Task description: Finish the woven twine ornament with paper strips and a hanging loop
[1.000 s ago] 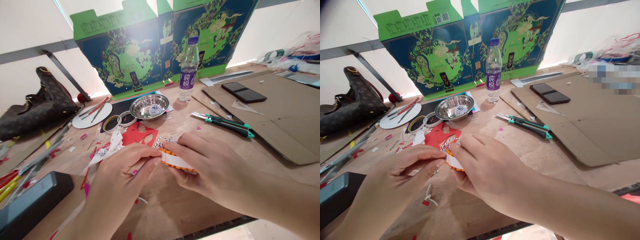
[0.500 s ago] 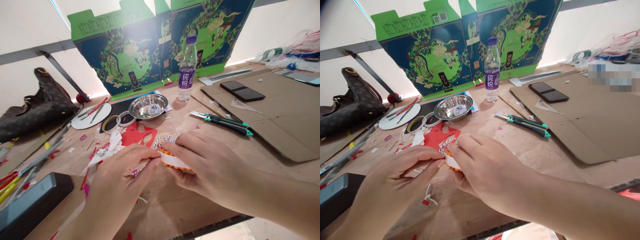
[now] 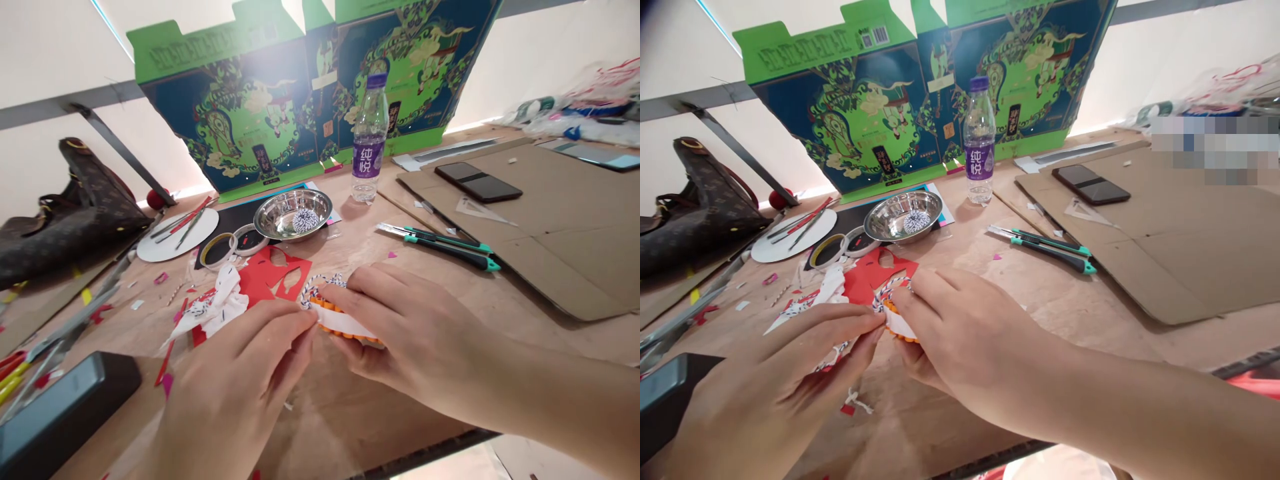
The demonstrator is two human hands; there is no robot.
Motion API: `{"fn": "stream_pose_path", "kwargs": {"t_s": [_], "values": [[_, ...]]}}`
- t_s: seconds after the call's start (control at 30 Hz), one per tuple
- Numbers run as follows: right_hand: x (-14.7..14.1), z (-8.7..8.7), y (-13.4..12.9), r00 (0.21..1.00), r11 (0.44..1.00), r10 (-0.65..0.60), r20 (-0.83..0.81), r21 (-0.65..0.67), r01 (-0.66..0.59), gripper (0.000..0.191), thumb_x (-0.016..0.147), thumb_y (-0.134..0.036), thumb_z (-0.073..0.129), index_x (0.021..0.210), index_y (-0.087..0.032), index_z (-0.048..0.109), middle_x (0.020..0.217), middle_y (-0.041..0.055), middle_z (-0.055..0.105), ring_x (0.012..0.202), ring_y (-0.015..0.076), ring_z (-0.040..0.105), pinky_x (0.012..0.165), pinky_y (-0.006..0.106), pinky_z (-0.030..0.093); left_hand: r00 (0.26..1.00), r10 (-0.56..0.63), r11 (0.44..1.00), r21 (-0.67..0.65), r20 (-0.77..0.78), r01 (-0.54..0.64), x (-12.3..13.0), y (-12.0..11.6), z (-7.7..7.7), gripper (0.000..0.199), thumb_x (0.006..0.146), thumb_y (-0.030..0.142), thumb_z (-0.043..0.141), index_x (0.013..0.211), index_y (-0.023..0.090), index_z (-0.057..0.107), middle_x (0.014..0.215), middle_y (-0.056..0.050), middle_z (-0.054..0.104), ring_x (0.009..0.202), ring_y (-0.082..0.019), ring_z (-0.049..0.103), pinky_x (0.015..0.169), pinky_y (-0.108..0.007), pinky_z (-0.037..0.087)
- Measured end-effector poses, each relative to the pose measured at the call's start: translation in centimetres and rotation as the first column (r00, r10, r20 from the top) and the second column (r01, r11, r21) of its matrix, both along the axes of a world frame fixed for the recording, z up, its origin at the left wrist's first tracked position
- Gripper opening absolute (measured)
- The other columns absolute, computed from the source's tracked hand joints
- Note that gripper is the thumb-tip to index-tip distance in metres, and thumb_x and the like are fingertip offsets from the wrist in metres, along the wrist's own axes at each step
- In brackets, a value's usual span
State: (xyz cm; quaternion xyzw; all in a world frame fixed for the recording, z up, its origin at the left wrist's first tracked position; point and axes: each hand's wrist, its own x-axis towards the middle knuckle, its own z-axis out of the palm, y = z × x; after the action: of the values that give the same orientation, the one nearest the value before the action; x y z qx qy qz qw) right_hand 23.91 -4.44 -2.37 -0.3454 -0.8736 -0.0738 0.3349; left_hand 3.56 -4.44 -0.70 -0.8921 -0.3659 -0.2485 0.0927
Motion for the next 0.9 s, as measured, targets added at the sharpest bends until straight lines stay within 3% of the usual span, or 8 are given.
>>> {"fn": "stream_pose_path", "kwargs": {"t_s": [0.2, 0.4, 0.53, 0.67, 0.77, 0.9], "values": [[-0.1, 0.0, -0.2, 1.0, 1.0, 0.009, -0.004, -0.018, -0.009, 0.024, 0.091, -0.013, 0.047, 0.104, -0.003, 0.065, 0.084, 0.0098, 0.063, 0.076, 0.0217, 0.055, 0.065, 0.033, 0.045, 0.988, -0.016, 0.982, 0.182, -0.15, 0.044, -0.2, -0.5, 0.0, 0.014, 0.092, 0.018, 0.05, 0.101, 0.015, 0.059, 0.094, -0.004, 0.071, 0.088, -0.018, 0.067, 0.084, -0.028, 0.047], [-0.2, -0.1, -0.1, 1.0, 1.0, 0.005, 0.001, 0.009, -0.005, 0.022, 0.091, -0.013, 0.047, 0.103, -0.005, 0.063, 0.084, 0.0103, 0.063, 0.076, 0.0212, 0.054, 0.065, 0.033, 0.047, 0.987, 0.003, 0.983, 0.182, -0.16, 0.026, 0.4, -0.6, -0.2, 0.012, 0.09, 0.018, 0.052, 0.099, 0.015, 0.059, 0.096, -0.006, 0.07, 0.09, -0.02, 0.066, 0.087, -0.031, 0.043], [-0.3, 0.0, -0.1, 1.0, 0.999, -0.01, -0.013, 0.035, 0.01, 0.021, 0.09, -0.013, 0.047, 0.102, -0.008, 0.063, 0.079, 0.0082, 0.062, 0.069, 0.019, 0.053, 0.059, 0.031, 0.045, 0.995, 0.086, 0.996, 0.005, 0.054, -0.086, 1.1, -0.1, -0.1, 0.01, 0.086, 0.019, 0.052, 0.084, 0.022, 0.061, 0.086, 0.002, 0.07, 0.081, -0.013, 0.066, 0.076, -0.024, 0.045], [-0.2, 0.1, -0.1, 1.0, 0.999, -0.004, -0.012, 0.036, 0.004, 0.022, 0.093, -0.016, 0.047, 0.105, -0.006, 0.062, 0.081, 0.0094, 0.062, 0.071, 0.0198, 0.054, 0.06, 0.032, 0.045, 0.962, 0.209, 0.958, -0.233, 0.175, -0.165, 1.4, 0.6, 0.1, 0.01, 0.078, 0.021, 0.053, 0.075, 0.025, 0.061, 0.075, 0.006, 0.068, 0.068, -0.013, 0.065, 0.066, -0.023, 0.05], [-0.1, 0.0, 0.0, 1.0, 1.0, 0.002, -0.017, 0.017, -0.002, 0.024, 0.093, -0.017, 0.046, 0.107, -0.005, 0.063, 0.084, 0.0104, 0.063, 0.073, 0.021, 0.055, 0.063, 0.033, 0.045, 0.932, 0.258, 0.883, -0.454, 0.254, -0.121, 1.2, 0.9, 0.2, 0.01, 0.075, 0.02, 0.055, 0.074, 0.025, 0.062, 0.072, 0.006, 0.068, 0.066, -0.013, 0.066, 0.064, -0.022, 0.052], [0.2, -0.2, 0.2, 0.999, 0.999, 0.002, -0.047, -0.04, -0.004, 0.025, 0.091, -0.017, 0.051, 0.11, -0.007, 0.062, 0.087, 0.0101, 0.062, 0.078, 0.0219, 0.056, 0.066, 0.033, 0.046, 0.867, 0.328, 0.738, -0.675, 0.376, 0.013, 0.9, 1.3, 0.0, 0.006, 0.078, 0.022, 0.058, 0.075, 0.024, 0.062, 0.072, 0.005, 0.067, 0.065, -0.011, 0.065, 0.061, -0.018, 0.051]]}}
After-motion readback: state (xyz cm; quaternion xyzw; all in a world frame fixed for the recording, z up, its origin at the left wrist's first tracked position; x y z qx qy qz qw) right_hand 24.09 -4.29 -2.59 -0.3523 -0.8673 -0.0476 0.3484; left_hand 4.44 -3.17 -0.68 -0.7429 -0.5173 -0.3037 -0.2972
